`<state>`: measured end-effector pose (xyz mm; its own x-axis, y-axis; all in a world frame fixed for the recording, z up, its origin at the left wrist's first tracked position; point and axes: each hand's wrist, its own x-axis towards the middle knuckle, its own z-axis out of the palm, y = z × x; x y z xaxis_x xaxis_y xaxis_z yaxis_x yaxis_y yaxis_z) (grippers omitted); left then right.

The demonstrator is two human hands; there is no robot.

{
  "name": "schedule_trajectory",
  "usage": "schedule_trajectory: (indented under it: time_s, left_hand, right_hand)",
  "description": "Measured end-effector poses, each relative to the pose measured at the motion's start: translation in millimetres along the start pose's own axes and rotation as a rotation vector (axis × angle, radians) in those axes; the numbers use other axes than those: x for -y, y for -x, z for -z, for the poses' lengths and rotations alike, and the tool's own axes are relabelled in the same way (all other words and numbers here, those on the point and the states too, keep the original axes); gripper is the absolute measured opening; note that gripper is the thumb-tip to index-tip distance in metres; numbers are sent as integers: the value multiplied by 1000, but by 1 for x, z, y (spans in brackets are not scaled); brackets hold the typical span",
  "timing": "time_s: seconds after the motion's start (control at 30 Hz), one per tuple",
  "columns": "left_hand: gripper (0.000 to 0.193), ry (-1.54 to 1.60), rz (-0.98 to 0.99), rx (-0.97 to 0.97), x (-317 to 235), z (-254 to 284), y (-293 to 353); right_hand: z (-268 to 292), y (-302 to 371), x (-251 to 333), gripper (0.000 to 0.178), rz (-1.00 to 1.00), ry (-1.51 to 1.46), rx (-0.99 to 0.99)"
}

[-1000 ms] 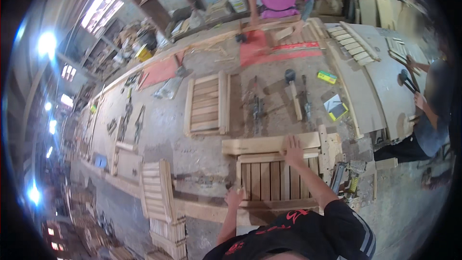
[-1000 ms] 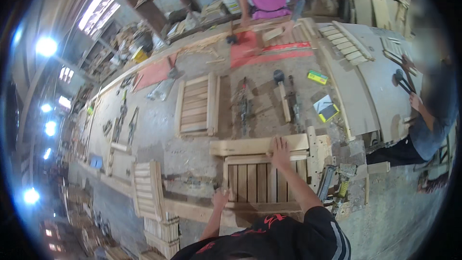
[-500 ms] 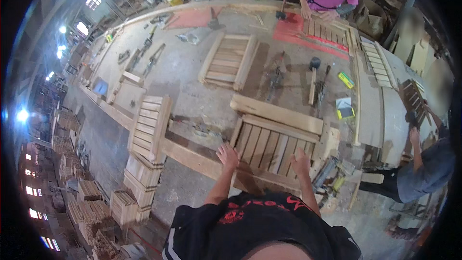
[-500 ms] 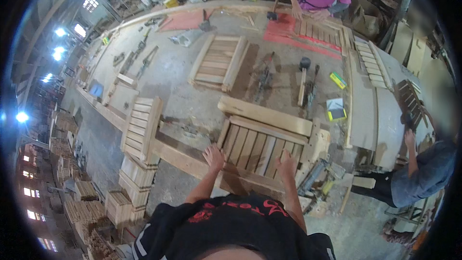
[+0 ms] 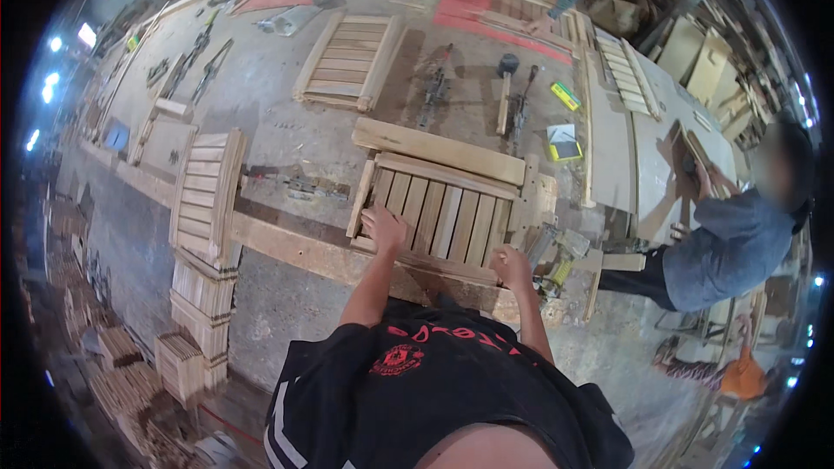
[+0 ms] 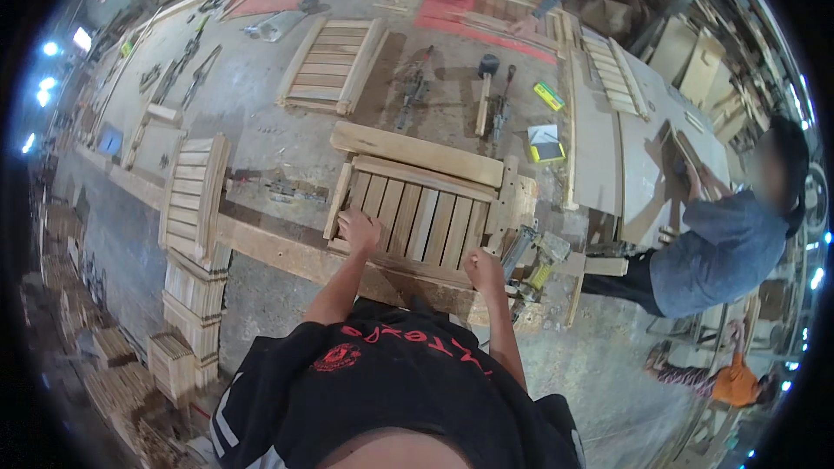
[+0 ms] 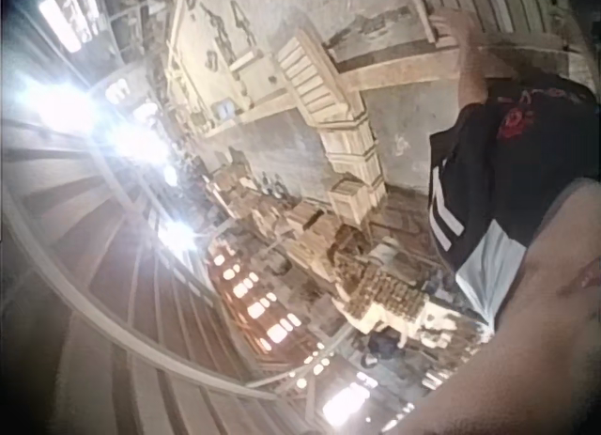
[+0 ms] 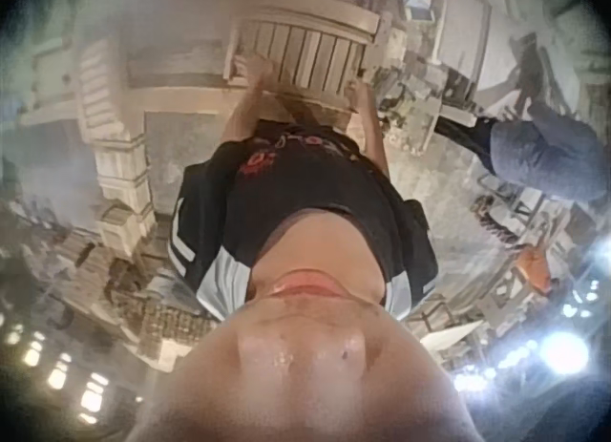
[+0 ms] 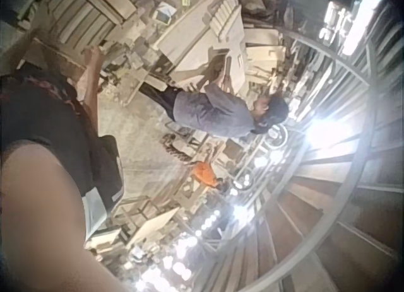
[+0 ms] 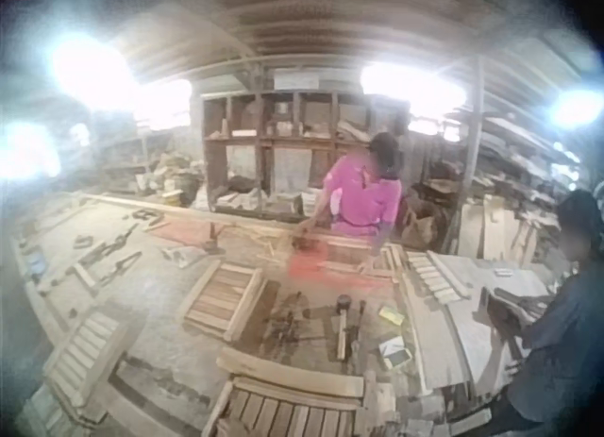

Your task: The person is assembling wooden panels into furniture components using a nail gun and clamps.

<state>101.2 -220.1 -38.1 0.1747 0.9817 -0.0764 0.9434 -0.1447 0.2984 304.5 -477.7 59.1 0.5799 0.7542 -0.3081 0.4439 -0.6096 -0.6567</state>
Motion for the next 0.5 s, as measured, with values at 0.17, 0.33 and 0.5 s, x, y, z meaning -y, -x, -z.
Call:
schedule_trajectory:
  time_s: [0.17, 0.33, 0.5]
  left_hand:
    - [87, 113, 263, 91, -3, 28, -25]
    - [78, 48, 268, 59, 3, 44, -46]
    - [44, 557, -135, 601, 27, 148, -65]
  right_hand:
    - [4, -15, 18, 35, 41, -100, -168]
    - [-20, -14, 21, 33, -1, -118, -193]
    - [-56, -23, 26, 26, -129, -18, -409]
